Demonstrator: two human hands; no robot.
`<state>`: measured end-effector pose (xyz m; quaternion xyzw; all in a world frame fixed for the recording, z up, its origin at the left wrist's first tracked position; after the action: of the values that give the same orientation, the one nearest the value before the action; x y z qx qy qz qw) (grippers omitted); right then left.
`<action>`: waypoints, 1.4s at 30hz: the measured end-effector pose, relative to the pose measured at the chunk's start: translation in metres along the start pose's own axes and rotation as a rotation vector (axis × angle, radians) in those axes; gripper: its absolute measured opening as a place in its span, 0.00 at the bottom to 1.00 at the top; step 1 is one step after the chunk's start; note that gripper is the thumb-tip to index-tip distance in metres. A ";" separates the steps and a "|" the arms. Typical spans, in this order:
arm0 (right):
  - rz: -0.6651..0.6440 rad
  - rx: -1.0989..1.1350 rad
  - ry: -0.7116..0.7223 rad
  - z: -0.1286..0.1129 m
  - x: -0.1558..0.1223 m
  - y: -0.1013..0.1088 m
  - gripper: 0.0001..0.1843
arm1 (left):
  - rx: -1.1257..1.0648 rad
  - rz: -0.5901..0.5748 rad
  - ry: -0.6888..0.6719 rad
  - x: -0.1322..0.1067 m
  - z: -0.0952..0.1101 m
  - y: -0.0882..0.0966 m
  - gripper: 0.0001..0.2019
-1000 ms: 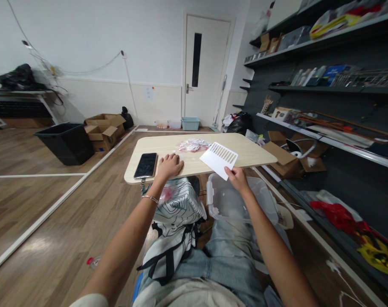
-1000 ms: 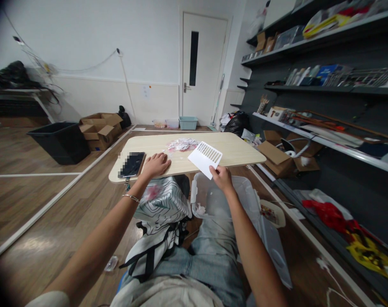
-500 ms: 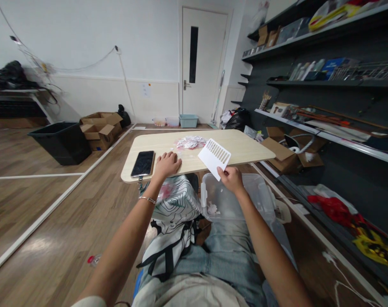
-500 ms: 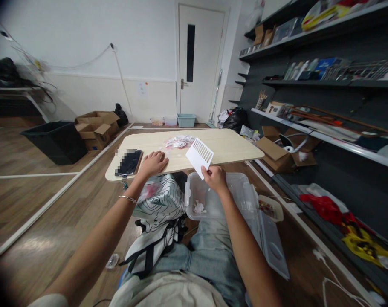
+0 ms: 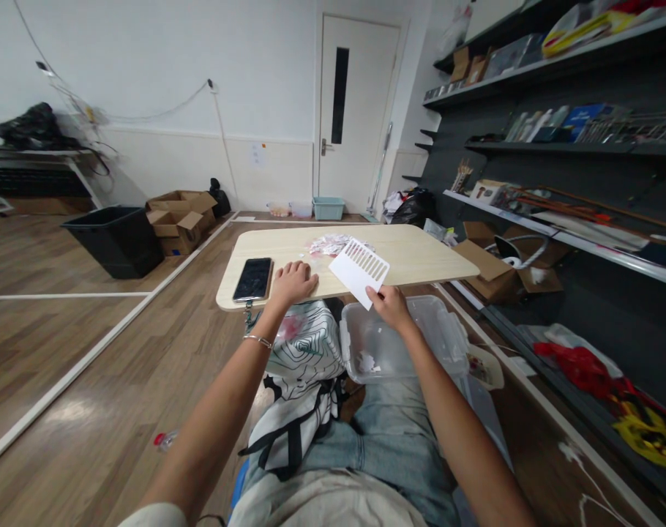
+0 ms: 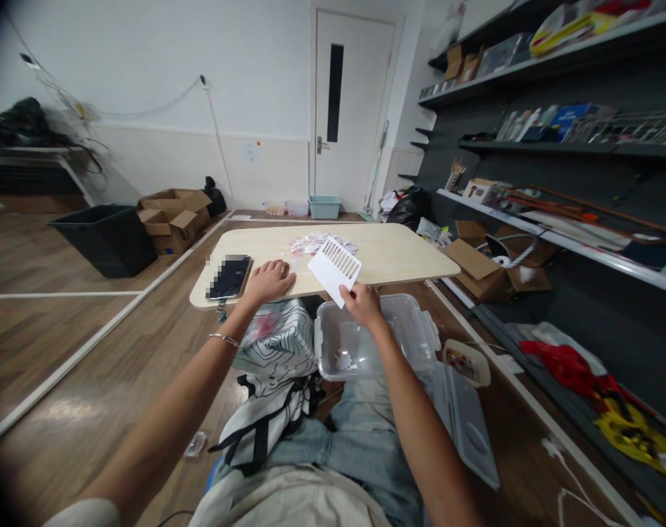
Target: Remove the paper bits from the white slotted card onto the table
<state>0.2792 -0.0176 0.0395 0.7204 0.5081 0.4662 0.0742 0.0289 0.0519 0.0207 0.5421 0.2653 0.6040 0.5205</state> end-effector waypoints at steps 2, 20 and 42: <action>-0.016 0.038 -0.016 0.004 0.002 0.000 0.28 | 0.001 0.002 0.001 0.000 -0.001 0.000 0.22; -0.157 0.430 -0.161 0.029 0.011 -0.019 0.26 | 0.020 0.009 -0.016 0.000 -0.001 -0.003 0.22; -0.172 0.518 -0.268 0.041 0.012 -0.012 0.31 | 0.028 -0.007 -0.007 0.001 -0.001 -0.002 0.23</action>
<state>0.3025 0.0126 0.0172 0.7248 0.6548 0.2140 -0.0063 0.0291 0.0533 0.0186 0.5504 0.2741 0.5964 0.5159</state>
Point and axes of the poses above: each hand's wrist, its own x-axis towards the middle knuckle, its own y-axis out of the back of the hand, z = x × y, the point moved 10 cm from there along x, towards the middle knuckle, and after that the axes turned 9 degrees about z, right-handed, at the moved point
